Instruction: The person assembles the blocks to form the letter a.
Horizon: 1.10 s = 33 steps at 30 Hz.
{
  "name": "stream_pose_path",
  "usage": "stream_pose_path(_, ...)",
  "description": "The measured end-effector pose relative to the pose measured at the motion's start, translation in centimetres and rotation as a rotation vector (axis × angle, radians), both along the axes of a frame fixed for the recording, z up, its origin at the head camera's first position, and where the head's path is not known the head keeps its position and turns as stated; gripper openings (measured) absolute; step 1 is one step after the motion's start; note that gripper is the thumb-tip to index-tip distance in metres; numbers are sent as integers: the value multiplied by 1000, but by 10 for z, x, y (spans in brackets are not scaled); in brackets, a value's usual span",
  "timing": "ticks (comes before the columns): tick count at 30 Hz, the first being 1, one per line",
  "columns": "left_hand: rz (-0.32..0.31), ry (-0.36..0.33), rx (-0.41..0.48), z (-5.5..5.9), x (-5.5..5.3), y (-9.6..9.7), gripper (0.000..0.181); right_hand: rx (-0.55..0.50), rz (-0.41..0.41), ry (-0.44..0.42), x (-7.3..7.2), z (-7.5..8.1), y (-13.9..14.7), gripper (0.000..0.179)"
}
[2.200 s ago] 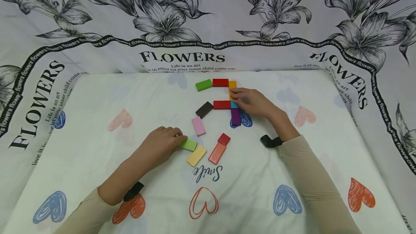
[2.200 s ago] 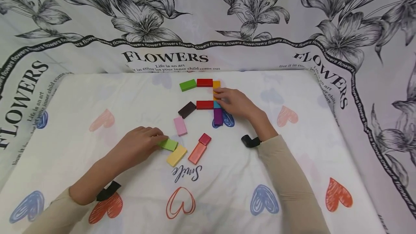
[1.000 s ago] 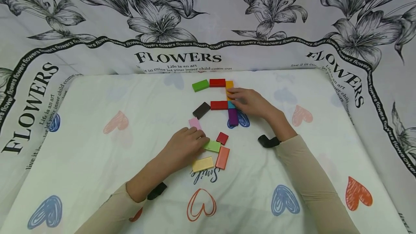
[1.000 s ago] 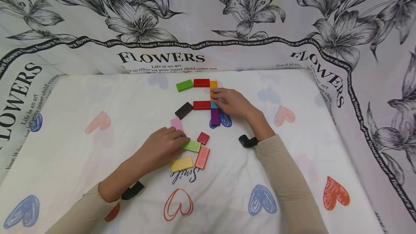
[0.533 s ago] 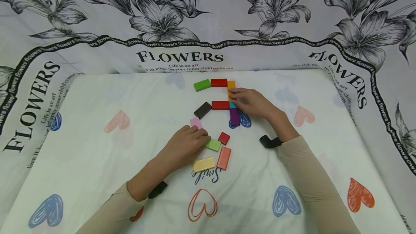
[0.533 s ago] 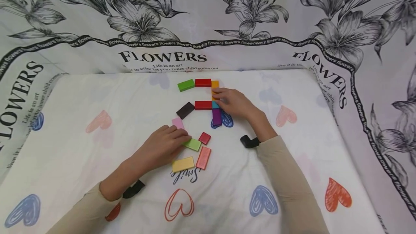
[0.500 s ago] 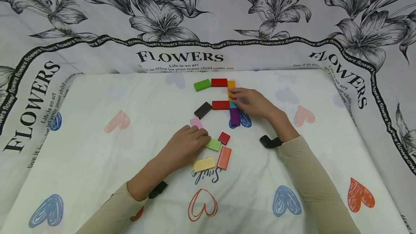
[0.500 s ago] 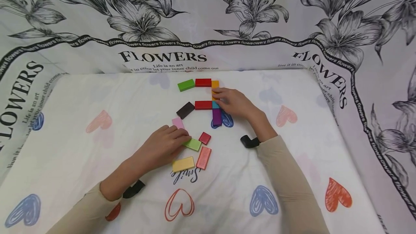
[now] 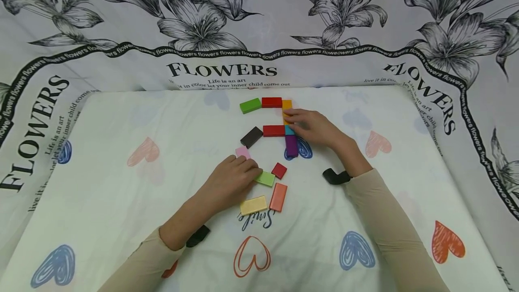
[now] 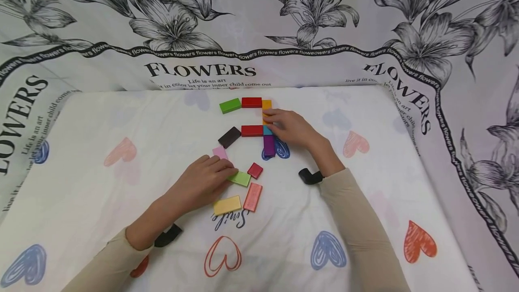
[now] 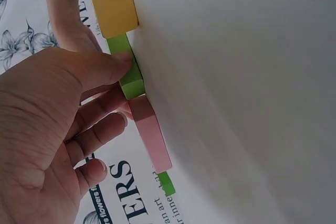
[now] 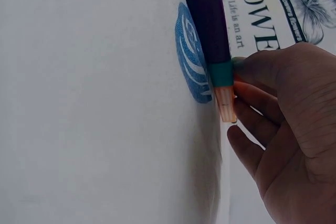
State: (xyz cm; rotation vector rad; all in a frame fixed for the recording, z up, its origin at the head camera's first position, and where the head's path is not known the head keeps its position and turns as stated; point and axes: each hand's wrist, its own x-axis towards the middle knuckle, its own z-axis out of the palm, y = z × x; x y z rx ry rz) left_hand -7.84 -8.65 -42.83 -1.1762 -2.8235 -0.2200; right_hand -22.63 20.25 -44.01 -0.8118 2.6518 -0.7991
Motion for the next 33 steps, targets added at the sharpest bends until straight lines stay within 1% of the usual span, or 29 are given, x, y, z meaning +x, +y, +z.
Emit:
stream_pose_path(5,21,-19,5,2,0,1,25,9,6,0,0,1,-1,42)
stream_pose_path(10,54,-55,12,3,0,1,28,6,8,-7,0,1,-2,43)
stream_pose_path(16,62,-86,33,2,-1,2,27,-3,6,-2,1,2,-1,42)
stream_pose_path(33,88,-101,56,2,0,3,28,-22,2,6,2,3,-1,41)
